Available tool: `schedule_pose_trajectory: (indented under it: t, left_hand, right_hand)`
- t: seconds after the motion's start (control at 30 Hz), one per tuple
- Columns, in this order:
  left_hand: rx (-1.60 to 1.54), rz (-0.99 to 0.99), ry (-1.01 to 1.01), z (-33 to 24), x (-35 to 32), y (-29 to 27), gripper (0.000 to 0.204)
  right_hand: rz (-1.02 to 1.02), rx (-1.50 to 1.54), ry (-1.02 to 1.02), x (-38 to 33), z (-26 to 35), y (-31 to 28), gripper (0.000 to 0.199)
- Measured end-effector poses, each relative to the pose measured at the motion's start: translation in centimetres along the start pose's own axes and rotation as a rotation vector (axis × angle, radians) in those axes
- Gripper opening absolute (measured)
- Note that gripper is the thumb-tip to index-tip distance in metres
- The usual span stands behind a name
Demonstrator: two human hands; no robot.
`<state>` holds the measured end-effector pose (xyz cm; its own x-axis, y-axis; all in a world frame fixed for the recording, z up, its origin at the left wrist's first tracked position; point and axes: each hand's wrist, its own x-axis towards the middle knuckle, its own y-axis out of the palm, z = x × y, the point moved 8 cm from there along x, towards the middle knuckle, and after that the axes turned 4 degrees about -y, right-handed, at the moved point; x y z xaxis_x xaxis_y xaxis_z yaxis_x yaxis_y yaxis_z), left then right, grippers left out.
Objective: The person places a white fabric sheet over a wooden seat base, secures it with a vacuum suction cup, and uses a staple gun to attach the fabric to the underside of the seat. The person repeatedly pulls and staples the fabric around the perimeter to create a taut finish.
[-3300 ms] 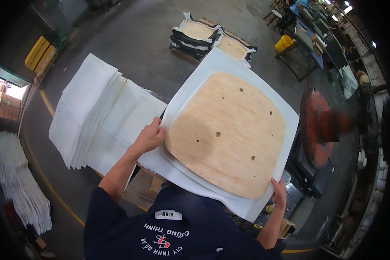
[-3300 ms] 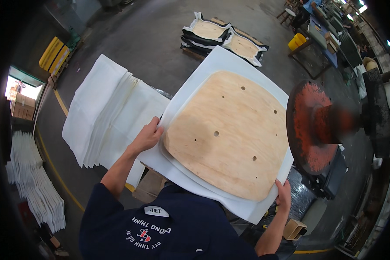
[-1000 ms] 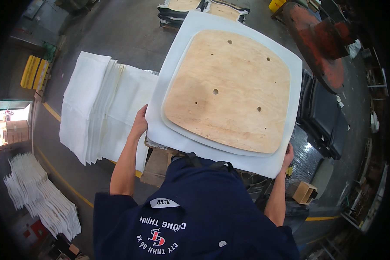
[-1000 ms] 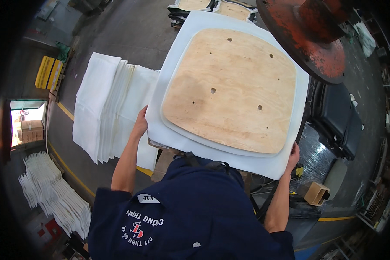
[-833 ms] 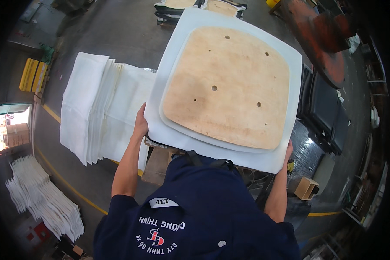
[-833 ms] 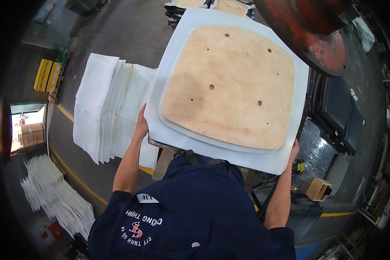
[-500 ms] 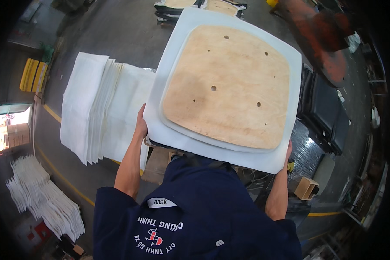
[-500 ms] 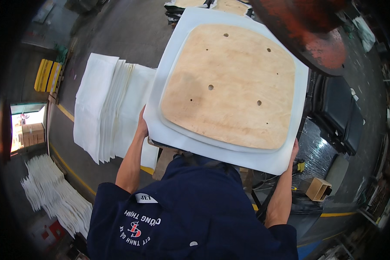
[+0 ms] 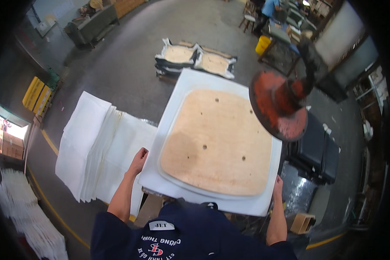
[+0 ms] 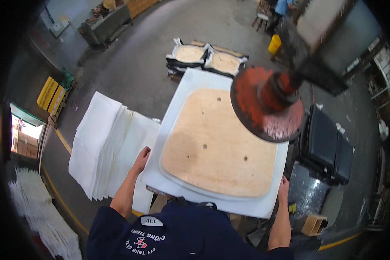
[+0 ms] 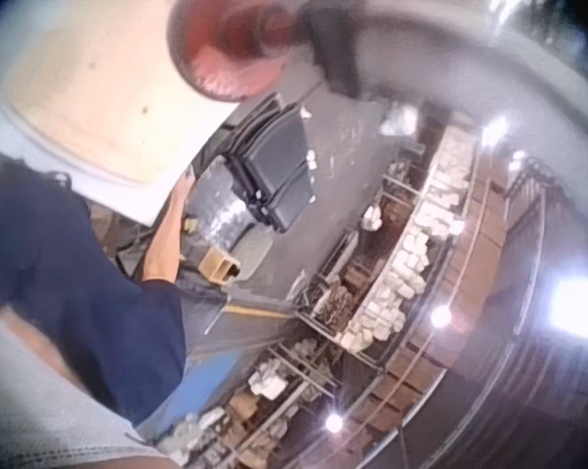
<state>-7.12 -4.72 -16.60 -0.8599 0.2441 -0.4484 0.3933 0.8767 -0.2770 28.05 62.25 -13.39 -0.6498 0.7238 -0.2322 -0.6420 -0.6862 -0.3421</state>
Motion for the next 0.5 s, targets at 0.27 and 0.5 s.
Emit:
schedule_pose_trajectory:
  t: [0.27, 0.5]
  left_hand:
    - [0.17, -0.048, 0.187, -9.5, 10.3, 2.9, 0.038]
    - [0.266, -0.048, 0.286, -10.7, 14.1, 3.6, 0.04]
  right_hand:
    - [0.178, -0.259, -0.203, 13.8, 5.9, 2.0, 0.029]
    - [0.052, -0.095, -0.177, 18.1, 6.1, 3.9, 0.033]
